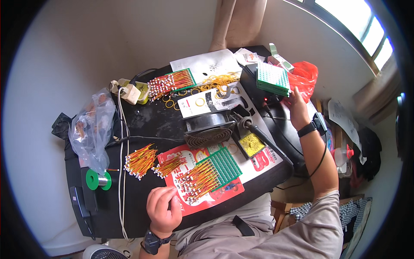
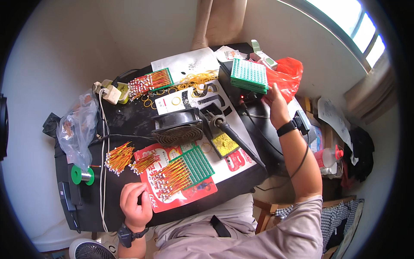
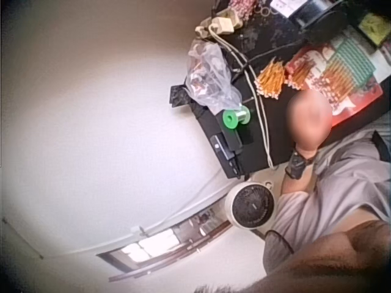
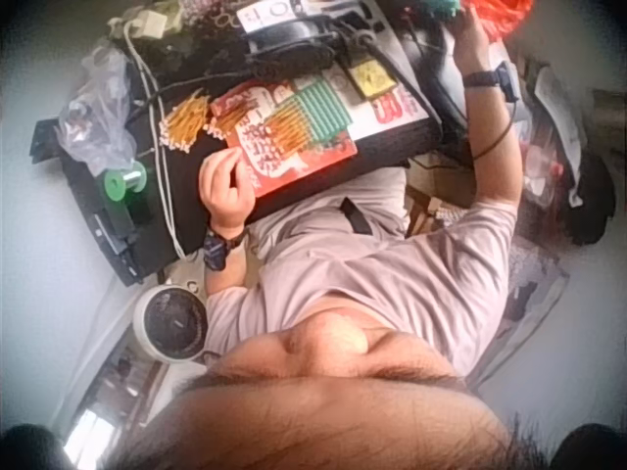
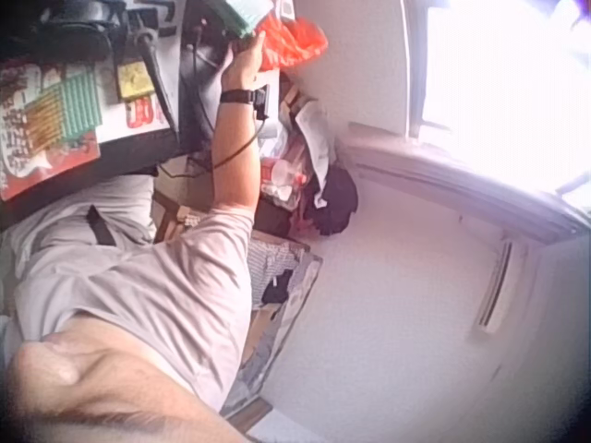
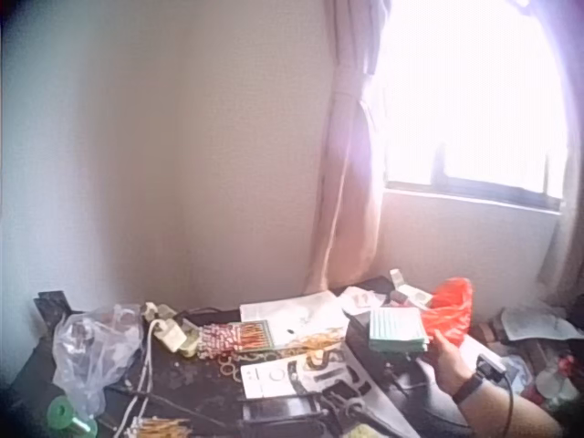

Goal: Soldering a series of colored wires onto a green printed circuit board.

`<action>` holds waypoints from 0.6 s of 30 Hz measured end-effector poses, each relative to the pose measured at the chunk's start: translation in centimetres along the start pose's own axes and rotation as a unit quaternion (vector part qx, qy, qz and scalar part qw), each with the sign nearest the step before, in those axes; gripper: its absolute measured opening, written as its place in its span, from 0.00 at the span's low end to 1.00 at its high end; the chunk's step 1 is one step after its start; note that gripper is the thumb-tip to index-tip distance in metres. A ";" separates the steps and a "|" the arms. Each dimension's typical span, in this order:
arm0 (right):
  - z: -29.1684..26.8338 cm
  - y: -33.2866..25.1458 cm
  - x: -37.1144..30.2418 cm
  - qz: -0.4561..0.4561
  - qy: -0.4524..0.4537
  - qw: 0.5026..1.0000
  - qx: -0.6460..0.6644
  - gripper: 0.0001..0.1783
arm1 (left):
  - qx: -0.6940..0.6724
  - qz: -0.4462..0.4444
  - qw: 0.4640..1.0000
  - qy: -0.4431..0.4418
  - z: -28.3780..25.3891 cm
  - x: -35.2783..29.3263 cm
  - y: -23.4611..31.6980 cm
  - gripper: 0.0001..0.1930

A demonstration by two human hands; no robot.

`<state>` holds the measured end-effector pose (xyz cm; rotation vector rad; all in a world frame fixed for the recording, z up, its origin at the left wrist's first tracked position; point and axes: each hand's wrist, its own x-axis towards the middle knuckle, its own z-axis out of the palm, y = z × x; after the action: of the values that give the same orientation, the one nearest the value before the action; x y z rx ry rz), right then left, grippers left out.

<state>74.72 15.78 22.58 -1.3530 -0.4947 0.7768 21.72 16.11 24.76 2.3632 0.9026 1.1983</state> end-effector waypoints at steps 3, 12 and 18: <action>-0.2 0.8 -0.7 -0.070 -0.010 0.996 -0.047 0.33 | -0.002 0.009 1.000 -0.002 0.1 0.1 0.1 0.09; 3.0 1.1 -3.3 -0.121 -0.038 0.988 -0.082 0.51 | 0.005 0.013 1.000 -0.003 0.1 -0.2 -0.4 0.10; 6.7 1.9 -2.7 -0.189 0.070 0.897 -0.393 0.52 | 0.006 0.009 1.000 -0.014 0.3 -0.2 -0.4 0.11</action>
<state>67.72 18.31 22.24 -1.9534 -0.9863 0.1290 21.73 16.27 24.24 2.3969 0.8847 1.1675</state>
